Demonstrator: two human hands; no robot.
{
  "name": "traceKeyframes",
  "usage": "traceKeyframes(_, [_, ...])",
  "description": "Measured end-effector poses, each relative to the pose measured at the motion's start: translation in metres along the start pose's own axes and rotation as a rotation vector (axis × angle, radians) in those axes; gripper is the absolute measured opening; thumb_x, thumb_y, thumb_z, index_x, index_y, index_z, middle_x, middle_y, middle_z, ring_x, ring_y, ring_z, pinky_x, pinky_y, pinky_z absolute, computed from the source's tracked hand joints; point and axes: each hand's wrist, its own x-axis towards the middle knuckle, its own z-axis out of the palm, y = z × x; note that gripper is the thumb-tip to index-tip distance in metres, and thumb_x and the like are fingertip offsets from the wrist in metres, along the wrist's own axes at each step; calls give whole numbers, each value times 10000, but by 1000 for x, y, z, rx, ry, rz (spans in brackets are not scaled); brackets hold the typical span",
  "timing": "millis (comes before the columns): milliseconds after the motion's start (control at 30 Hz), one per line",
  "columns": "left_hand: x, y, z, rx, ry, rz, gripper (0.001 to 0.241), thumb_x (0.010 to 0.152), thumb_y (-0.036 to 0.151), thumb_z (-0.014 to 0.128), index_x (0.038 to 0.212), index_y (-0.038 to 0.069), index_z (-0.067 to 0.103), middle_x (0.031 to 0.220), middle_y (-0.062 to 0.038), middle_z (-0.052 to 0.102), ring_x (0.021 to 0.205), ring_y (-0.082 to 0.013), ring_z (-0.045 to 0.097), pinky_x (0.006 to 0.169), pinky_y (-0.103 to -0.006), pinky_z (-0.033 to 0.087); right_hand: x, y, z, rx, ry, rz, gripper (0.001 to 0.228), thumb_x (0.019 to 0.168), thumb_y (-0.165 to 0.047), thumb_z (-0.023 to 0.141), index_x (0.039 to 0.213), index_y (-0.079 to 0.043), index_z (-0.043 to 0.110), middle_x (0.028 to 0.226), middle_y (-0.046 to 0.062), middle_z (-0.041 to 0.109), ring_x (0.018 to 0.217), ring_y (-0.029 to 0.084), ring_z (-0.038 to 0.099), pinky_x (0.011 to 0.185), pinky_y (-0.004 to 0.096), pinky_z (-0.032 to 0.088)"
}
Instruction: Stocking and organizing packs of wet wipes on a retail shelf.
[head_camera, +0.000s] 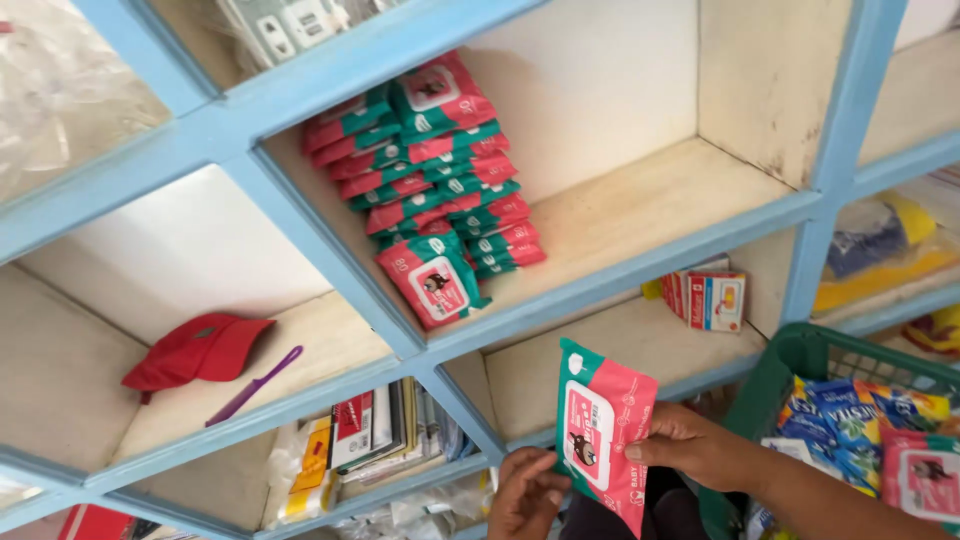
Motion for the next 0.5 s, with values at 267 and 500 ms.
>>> traceKeyframes(267, [8, -31, -12, -139, 60, -76, 508, 906, -142, 600, 1395, -51, 501, 1349, -177, 542, 1204, -296, 688, 967, -417, 582, 17, -38, 2, 5, -161, 13, 380, 958, -253, 664, 1255, -18, 695, 1208, 53, 748, 1115, 138, 678, 1007, 345, 523])
traceKeyframes(500, [32, 9, 8, -186, 112, -147, 646, 898, -160, 593, 1494, 4, 407, 1269, -150, 582, 1196, -255, 692, 1023, -397, 555, 38, -32, 0, -63, -166, -49, 413, 1017, -268, 657, 1276, 53, 692, 1214, 86, 747, 1118, 132, 665, 1017, 336, 520])
